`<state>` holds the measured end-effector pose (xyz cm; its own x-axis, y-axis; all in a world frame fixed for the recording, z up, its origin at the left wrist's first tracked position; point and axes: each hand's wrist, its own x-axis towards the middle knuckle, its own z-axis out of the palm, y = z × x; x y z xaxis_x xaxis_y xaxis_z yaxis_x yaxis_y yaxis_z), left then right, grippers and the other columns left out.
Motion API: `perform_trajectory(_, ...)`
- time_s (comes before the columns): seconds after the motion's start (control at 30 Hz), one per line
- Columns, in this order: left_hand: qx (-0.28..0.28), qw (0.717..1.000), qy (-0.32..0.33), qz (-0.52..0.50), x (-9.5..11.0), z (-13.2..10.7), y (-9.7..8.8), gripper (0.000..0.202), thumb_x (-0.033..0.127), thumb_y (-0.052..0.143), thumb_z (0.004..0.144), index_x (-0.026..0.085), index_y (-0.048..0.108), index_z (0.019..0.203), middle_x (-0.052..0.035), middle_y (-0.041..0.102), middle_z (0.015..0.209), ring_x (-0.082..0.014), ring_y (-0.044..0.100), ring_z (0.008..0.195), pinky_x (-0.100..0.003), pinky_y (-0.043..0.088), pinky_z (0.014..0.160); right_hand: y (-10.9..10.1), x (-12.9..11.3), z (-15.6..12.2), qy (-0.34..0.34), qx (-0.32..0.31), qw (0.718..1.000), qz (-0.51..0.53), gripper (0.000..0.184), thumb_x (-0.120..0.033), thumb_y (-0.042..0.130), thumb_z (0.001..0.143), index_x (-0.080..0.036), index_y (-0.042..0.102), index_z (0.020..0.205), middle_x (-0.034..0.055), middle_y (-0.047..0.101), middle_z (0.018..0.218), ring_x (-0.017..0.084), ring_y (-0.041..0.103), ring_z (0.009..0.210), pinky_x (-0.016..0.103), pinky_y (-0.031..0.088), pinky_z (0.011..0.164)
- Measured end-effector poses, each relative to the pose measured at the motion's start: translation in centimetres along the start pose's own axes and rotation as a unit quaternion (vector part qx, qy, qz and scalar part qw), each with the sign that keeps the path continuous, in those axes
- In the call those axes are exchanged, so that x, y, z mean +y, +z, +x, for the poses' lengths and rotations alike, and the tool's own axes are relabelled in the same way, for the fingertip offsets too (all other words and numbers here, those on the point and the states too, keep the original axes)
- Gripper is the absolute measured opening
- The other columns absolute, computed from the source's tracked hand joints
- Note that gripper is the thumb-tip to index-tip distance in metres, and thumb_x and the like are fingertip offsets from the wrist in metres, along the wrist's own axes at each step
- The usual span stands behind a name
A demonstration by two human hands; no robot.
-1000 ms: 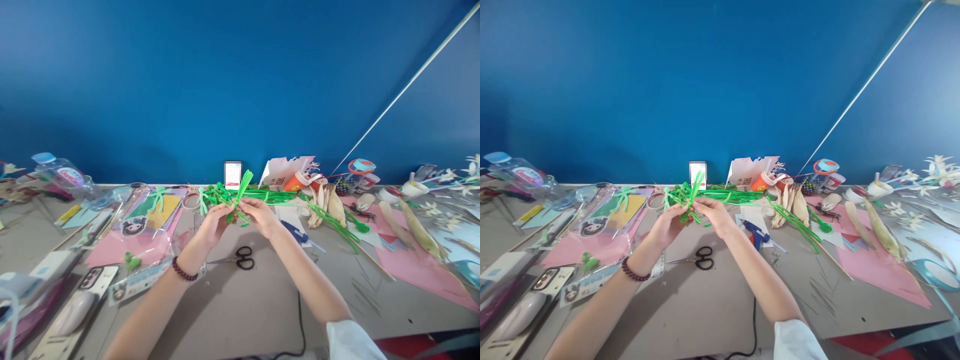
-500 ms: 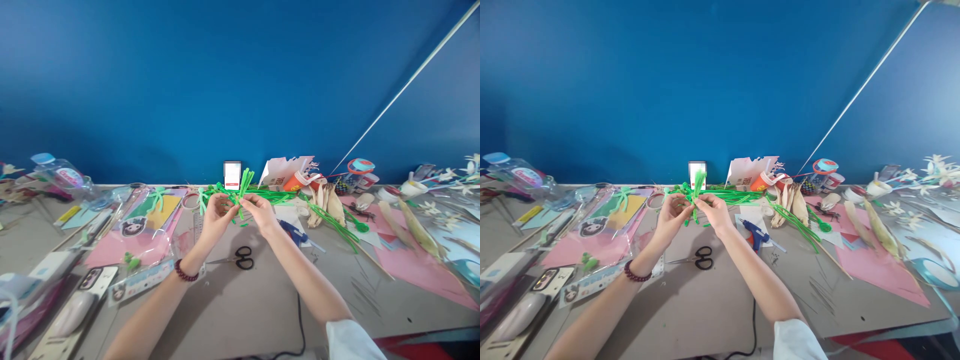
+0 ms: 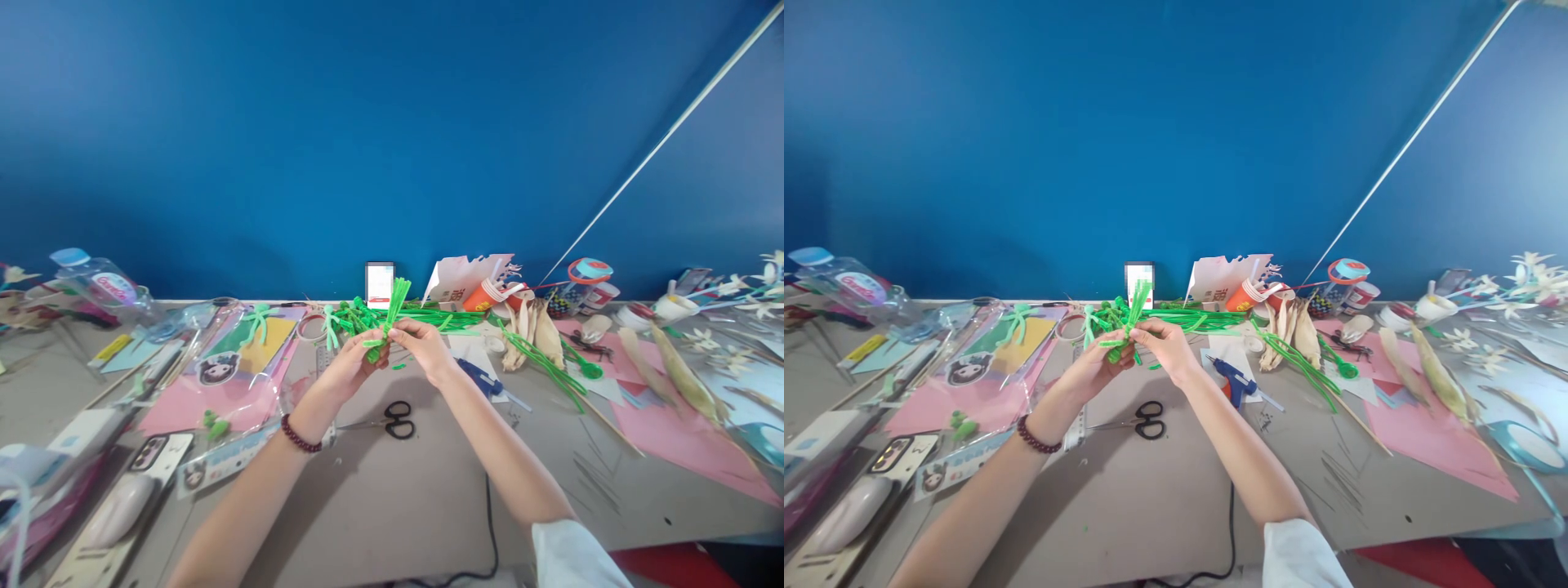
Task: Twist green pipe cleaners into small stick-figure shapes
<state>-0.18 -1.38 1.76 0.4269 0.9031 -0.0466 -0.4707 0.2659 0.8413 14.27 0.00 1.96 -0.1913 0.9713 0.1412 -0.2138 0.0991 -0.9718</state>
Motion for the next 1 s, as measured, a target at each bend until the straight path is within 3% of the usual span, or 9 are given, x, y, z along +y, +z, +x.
perform_trajectory(0.13,-0.031,0.994,-0.058,-0.082,0.0,-0.3,0.2,0.008,0.023,0.062,0.074,0.017,0.057,0.073,0.0028,0.042,0.056,-0.0092,0.040,0.052,-0.023,0.039,0.056,-0.7,0.2,0.2,0.018,-0.088,0.996,0.025,0.020,-0.037,0.071,0.068,-0.017,0.068,0.065,0.0032,0.065,0.083,0.018,0.058,0.083,0.032,0.043,0.078)
perform_trajectory(0.3,-0.042,0.996,-0.027,-0.067,0.0,-0.3,0.1,0.015,0.028,0.057,0.074,0.014,0.061,0.073,-0.0029,0.053,0.064,-0.0134,0.048,0.058,-0.029,0.042,0.060,-0.7,0.2,0.2,0.025,-0.052,0.997,0.049,0.022,-0.038,0.070,0.069,-0.016,0.066,0.064,0.0018,0.060,0.063,0.017,0.058,0.067,0.032,0.046,0.065)
perform_trajectory(0.37,-0.008,1.000,0.022,-0.009,-0.2,-0.1,0.1,0.018,0.030,0.059,0.072,0.014,0.063,0.080,-0.0040,0.058,0.070,-0.0143,0.051,0.059,-0.029,0.042,0.059,-0.5,0.2,0.2,0.013,-0.010,0.999,0.041,0.021,-0.037,0.071,0.068,-0.017,0.066,0.063,0.0007,0.058,0.061,0.016,0.056,0.065,0.032,0.045,0.065)
perform_trajectory(0.47,0.091,0.984,0.107,0.110,-0.6,0.1,0.0,0.019,0.028,0.068,0.068,0.016,0.065,0.082,-0.0009,0.059,0.067,-0.0111,0.049,0.056,-0.025,0.037,0.054,-0.1,0.4,0.2,-0.011,0.064,0.998,0.013,0.018,-0.033,0.075,0.063,-0.017,0.066,0.061,0.0002,0.059,0.068,0.015,0.055,0.071,0.030,0.043,0.072)
perform_trajectory(0.57,0.130,0.973,0.128,0.145,-0.9,0.2,0.0,0.016,0.029,0.071,0.067,0.015,0.065,0.072,0.0011,0.056,0.059,-0.0088,0.046,0.053,-0.023,0.034,0.051,0.1,0.6,0.3,-0.009,0.063,0.998,0.009,0.018,-0.034,0.075,0.062,-0.018,0.067,0.061,0.0002,0.057,0.070,0.015,0.055,0.074,0.029,0.041,0.074)
perform_trajectory(0.7,0.095,0.992,0.071,0.047,-0.6,0.0,0.0,0.018,0.027,0.071,0.068,0.014,0.061,0.061,0.0007,0.053,0.057,-0.0088,0.047,0.054,-0.023,0.035,0.052,-0.5,0.5,0.5,-0.034,-0.009,0.999,-0.022,0.017,-0.036,0.071,0.067,-0.019,0.069,0.067,0.0001,0.055,0.071,0.014,0.052,0.073,0.029,0.040,0.073)
perform_trajectory(0.83,0.054,0.995,-0.017,-0.088,0.0,-0.4,0.2,0.010,0.019,0.069,0.068,0.014,0.062,0.065,0.0003,0.054,0.058,-0.0087,0.047,0.052,-0.024,0.040,0.055,-1.3,0.8,0.6,-0.062,-0.077,0.994,-0.036,0.019,-0.038,0.066,0.073,-0.020,0.069,0.069,0.0020,0.055,0.076,0.016,0.052,0.078,0.032,0.041,0.076)
perform_trajectory(1.0,-0.018,0.979,-0.109,-0.170,0.3,-0.8,0.5,0.005,0.018,0.062,0.071,0.013,0.061,0.069,-0.0016,0.052,0.058,-0.0095,0.044,0.049,-0.026,0.039,0.052,-1.0,1.3,0.6,-0.069,-0.059,0.996,-0.001,0.017,-0.036,0.070,0.070,-0.021,0.063,0.064,0.0001,0.053,0.069,0.015,0.052,0.073,0.032,0.041,0.073)
